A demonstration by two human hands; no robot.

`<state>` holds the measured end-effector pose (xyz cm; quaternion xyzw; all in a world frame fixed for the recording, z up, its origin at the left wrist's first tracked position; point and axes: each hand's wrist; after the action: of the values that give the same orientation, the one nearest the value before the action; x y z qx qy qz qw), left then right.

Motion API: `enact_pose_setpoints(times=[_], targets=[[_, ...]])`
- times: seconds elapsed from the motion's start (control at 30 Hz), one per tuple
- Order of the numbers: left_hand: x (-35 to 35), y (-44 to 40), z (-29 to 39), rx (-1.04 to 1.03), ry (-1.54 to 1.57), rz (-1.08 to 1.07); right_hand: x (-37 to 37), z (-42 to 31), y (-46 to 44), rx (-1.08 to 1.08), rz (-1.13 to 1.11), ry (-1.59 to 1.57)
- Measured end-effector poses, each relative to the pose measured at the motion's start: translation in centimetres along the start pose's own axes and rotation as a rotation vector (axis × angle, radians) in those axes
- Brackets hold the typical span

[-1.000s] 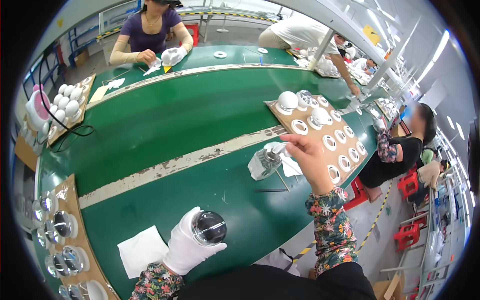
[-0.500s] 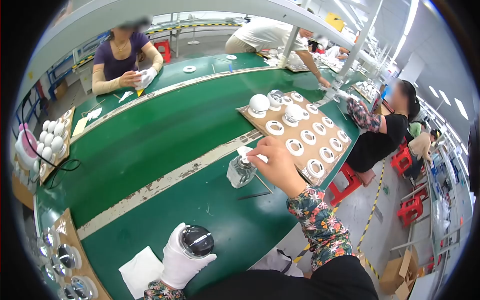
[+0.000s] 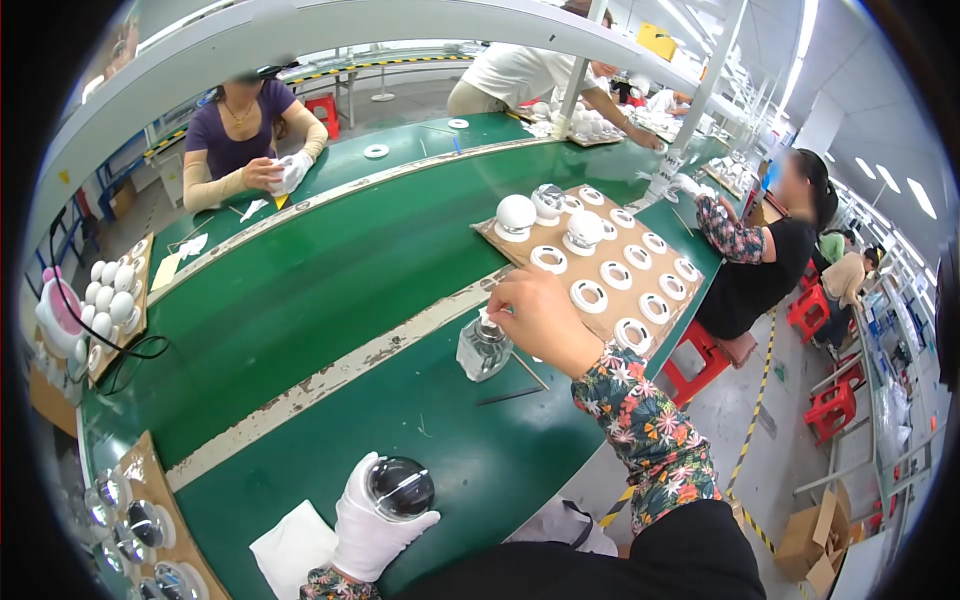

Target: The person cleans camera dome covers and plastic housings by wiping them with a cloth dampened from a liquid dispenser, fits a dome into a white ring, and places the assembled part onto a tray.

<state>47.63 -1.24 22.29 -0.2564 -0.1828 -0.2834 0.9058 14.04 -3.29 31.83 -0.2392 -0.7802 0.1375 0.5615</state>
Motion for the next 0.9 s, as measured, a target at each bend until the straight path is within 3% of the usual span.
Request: enact_pose_setpoints(times=[0.3, 0.53, 0.67, 0.73, 0.8, 0.9], targets=[[0.0, 0.1, 0.4, 0.000, 0.033, 0.030, -0.4, 0.0, -0.3, -0.102, -0.038, -0.001], [0.2, 0.1, 0.5, -0.041, 0.020, 0.003, -0.3, -0.4, -0.4, -0.011, 0.054, 0.017], [0.5, -0.1, 1.1, 0.052, 0.011, 0.000, -0.9, 0.3, -0.4, -0.055, -0.005, -0.006], [0.5, 0.0, 0.8, 0.066, 0.001, 0.003, 0.4, -0.8, -0.4, -0.158, -0.065, -0.065], [0.6, 0.0, 0.6, 0.057, 0.030, -0.011, 2.0, -3.0, 0.5, -0.116, 0.018, -0.138], [0.6, -0.1, 0.5, 0.059, 0.056, -0.025, 2.0, -6.8, 4.0, -0.143, -0.160, -0.494]])
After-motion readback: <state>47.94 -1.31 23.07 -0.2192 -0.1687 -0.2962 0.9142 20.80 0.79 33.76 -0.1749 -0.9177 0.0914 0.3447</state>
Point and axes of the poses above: each hand's wrist, its own y-axis away from the middle knuckle, its own x-axis out of the back of the hand, z = x × y, and after that the axes turned 13 degrees about -x, right-handed
